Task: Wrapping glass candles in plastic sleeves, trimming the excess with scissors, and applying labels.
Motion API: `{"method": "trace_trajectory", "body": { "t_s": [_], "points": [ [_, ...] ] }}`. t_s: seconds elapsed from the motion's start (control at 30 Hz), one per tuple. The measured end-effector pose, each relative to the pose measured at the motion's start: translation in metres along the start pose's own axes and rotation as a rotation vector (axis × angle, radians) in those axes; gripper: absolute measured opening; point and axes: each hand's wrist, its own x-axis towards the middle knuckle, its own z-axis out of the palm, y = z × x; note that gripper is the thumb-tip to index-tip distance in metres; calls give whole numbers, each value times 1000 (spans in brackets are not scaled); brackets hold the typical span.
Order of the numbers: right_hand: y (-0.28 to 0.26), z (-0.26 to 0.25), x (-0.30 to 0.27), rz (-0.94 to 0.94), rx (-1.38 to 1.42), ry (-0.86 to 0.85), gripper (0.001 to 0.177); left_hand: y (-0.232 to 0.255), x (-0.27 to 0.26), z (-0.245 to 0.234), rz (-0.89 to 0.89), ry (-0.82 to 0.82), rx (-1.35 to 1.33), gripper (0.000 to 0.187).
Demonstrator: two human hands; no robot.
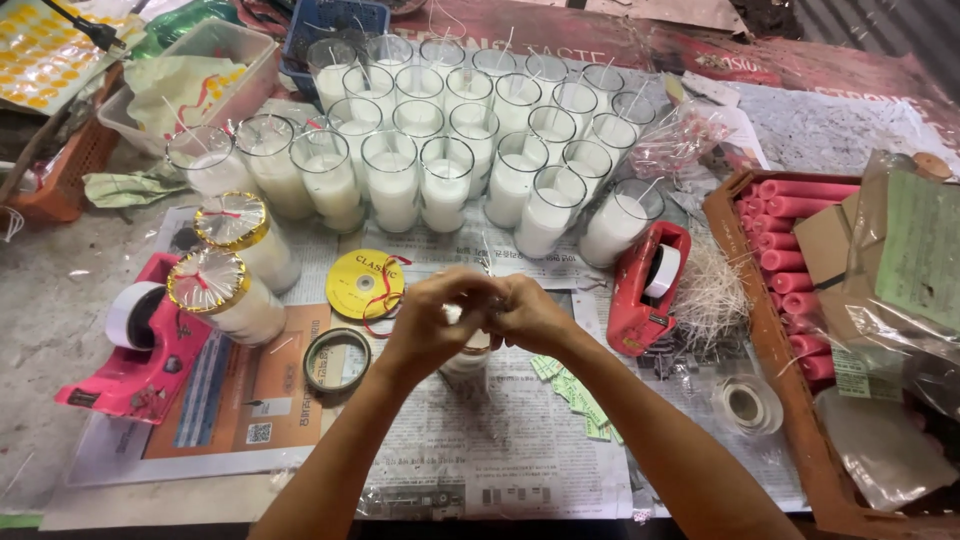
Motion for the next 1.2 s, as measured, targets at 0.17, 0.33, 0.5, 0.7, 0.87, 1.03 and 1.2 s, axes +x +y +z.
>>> {"method": "trace_trajectory", "body": {
  "t_s": [0.17,0.33,0.5,0.7,0.87,1.03,1.2],
  "points": [
    [-68,1,-16,-84,-375,-55,20,-25,-16,-16,-100,-162,-10,79],
    [-101,10,-20,-224,-865,-43,15,-86,2,1,69,-242,92,61],
    [-81,2,-23,-278,-702,5,25,-128,-4,19,89,-266,21,24],
    [-71,-14,-38,-107,-194,44,7,-64,-7,10,108,-189,15,7],
    [-68,-23,-39,-81,-141,-6,5,-55,-6,5,196,-218,111,2],
    [-72,-24,-40,-137,-203,-19,3,-66,-6,10,161,-203,152,7],
    [-66,-40,-37,-109,-59,-97,40,-72,-12,22,161,-67,225,9]
  ]
}}
